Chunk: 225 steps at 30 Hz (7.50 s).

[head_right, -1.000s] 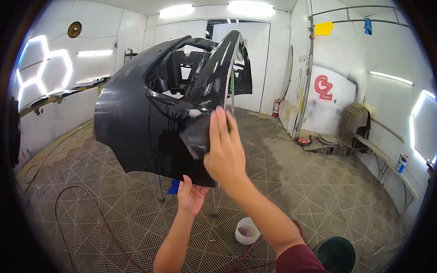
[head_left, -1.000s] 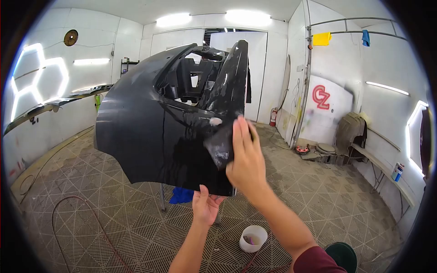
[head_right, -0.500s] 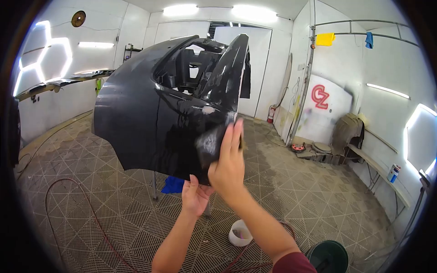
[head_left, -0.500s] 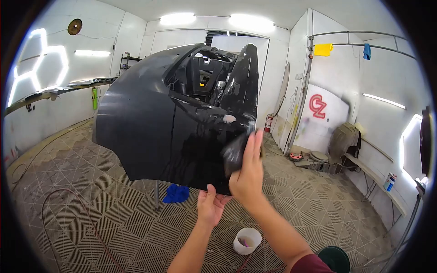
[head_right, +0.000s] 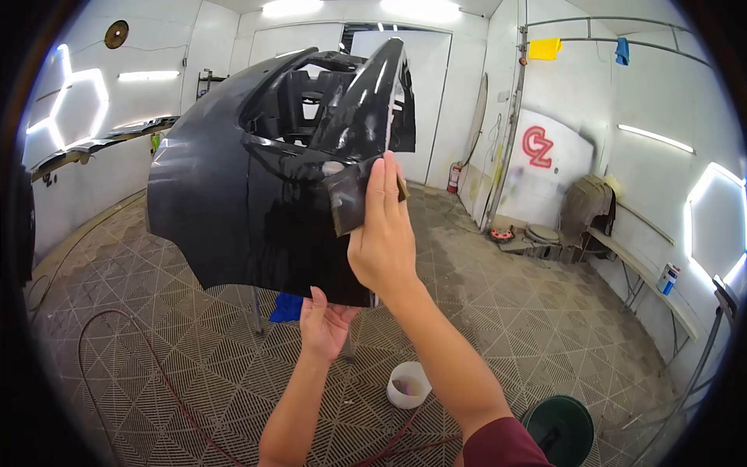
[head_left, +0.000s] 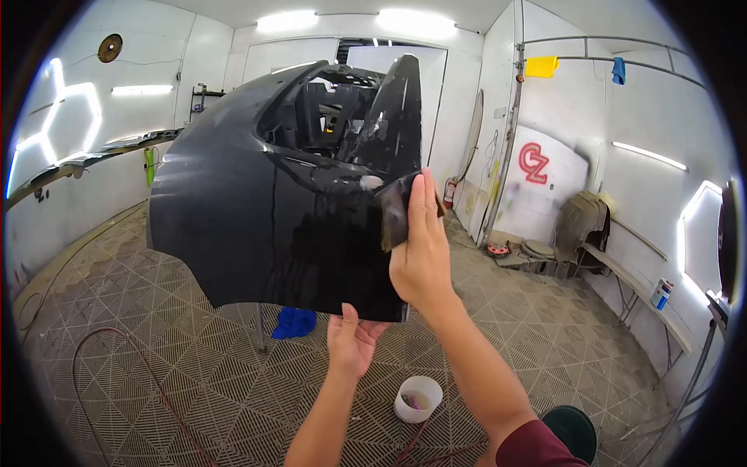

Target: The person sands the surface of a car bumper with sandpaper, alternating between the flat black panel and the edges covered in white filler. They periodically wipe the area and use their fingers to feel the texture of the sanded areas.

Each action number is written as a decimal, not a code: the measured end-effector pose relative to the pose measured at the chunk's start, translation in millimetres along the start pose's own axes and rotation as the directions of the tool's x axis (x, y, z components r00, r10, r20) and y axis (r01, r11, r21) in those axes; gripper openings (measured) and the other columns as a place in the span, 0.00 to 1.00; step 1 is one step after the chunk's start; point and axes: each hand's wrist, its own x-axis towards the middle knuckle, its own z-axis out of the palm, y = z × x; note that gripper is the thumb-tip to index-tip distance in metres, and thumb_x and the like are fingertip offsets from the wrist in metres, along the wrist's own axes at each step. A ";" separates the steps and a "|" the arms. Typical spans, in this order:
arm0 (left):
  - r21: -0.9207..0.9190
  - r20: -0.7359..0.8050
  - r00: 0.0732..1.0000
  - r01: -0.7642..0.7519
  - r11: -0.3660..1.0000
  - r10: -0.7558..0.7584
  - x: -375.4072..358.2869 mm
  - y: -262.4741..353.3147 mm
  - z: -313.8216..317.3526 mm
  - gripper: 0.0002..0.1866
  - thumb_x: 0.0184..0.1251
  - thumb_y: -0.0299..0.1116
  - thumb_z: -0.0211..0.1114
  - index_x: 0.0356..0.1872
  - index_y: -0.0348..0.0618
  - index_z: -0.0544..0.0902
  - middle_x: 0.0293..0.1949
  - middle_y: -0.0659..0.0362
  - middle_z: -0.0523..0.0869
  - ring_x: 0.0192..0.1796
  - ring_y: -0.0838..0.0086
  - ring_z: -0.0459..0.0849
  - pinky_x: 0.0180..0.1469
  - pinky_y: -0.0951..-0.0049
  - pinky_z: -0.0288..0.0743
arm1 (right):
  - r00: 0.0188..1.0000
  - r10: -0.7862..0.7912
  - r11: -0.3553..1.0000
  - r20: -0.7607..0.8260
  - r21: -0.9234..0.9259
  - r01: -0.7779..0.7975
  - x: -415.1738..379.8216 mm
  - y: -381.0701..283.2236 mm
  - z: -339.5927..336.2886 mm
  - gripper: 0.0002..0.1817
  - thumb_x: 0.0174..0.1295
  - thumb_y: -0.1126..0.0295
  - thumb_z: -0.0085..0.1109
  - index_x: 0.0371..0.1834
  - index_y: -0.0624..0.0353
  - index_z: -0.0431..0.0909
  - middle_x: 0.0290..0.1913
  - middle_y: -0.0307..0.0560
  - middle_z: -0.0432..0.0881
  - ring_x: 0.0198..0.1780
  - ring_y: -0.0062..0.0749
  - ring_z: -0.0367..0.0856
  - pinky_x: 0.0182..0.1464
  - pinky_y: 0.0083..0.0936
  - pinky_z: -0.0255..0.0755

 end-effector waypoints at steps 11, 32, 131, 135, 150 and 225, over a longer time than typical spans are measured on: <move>0.005 -0.041 0.999 0.009 1.000 -0.009 2.1 -9.2 -27.6 0.23 0.82 0.46 0.58 0.66 0.41 0.71 0.58 0.53 0.86 0.55 0.65 0.89 0.54 0.63 0.87 | 0.999 0.013 0.995 0.042 0.103 -0.017 -84.4 -3.4 6.6 0.46 0.57 0.82 0.55 0.81 0.81 0.47 0.79 0.88 0.48 0.80 0.83 0.52 0.78 0.56 0.57; 0.021 0.097 0.994 -0.049 0.999 0.047 5.1 -6.0 -13.0 0.21 0.87 0.46 0.50 0.70 0.45 0.71 0.63 0.53 0.85 0.58 0.62 0.89 0.61 0.58 0.87 | 0.994 -0.099 0.980 -0.056 0.168 0.107 -12.7 21.2 5.3 0.45 0.52 0.85 0.50 0.80 0.76 0.54 0.80 0.76 0.55 0.79 0.77 0.55 0.79 0.54 0.57; 0.669 0.418 0.905 -0.365 -0.648 -0.079 98.4 60.9 217.5 0.40 0.56 0.41 0.83 0.70 0.41 0.78 0.69 0.53 0.76 0.74 0.64 0.72 0.78 0.63 0.60 | -0.152 0.534 -0.844 0.832 0.536 -0.035 -343.8 -3.2 53.4 0.28 0.76 0.63 0.55 0.72 0.70 0.63 0.62 0.62 0.75 0.56 0.53 0.86 0.55 0.45 0.89; 0.642 0.363 0.924 -0.339 -0.688 -0.117 94.8 61.4 224.7 0.47 0.52 0.45 0.85 0.73 0.42 0.74 0.71 0.52 0.73 0.76 0.64 0.68 0.80 0.62 0.57 | -0.160 0.560 -0.827 0.813 0.561 -0.041 -344.1 -2.9 53.4 0.28 0.76 0.63 0.55 0.72 0.70 0.63 0.62 0.62 0.75 0.56 0.53 0.86 0.56 0.44 0.89; 0.912 0.215 0.974 -0.172 -0.372 0.077 140.5 79.3 233.5 0.16 0.67 0.40 0.78 0.44 0.35 0.91 0.40 0.60 0.90 0.44 0.78 0.83 0.54 0.74 0.76 | -0.220 0.530 -0.843 0.819 0.537 -0.036 -336.6 -6.6 51.8 0.29 0.76 0.63 0.55 0.72 0.71 0.61 0.62 0.62 0.74 0.56 0.51 0.86 0.56 0.41 0.87; -0.317 0.522 0.566 -0.565 -0.762 -0.638 28.2 44.8 161.0 0.24 0.58 0.58 0.75 0.55 0.64 0.88 0.71 0.51 0.71 0.72 0.54 0.64 0.77 0.38 0.45 | -0.204 0.514 -0.847 0.833 0.531 0.035 -365.0 2.9 57.8 0.27 0.72 0.62 0.58 0.68 0.67 0.67 0.62 0.55 0.74 0.57 0.44 0.84 0.59 0.39 0.83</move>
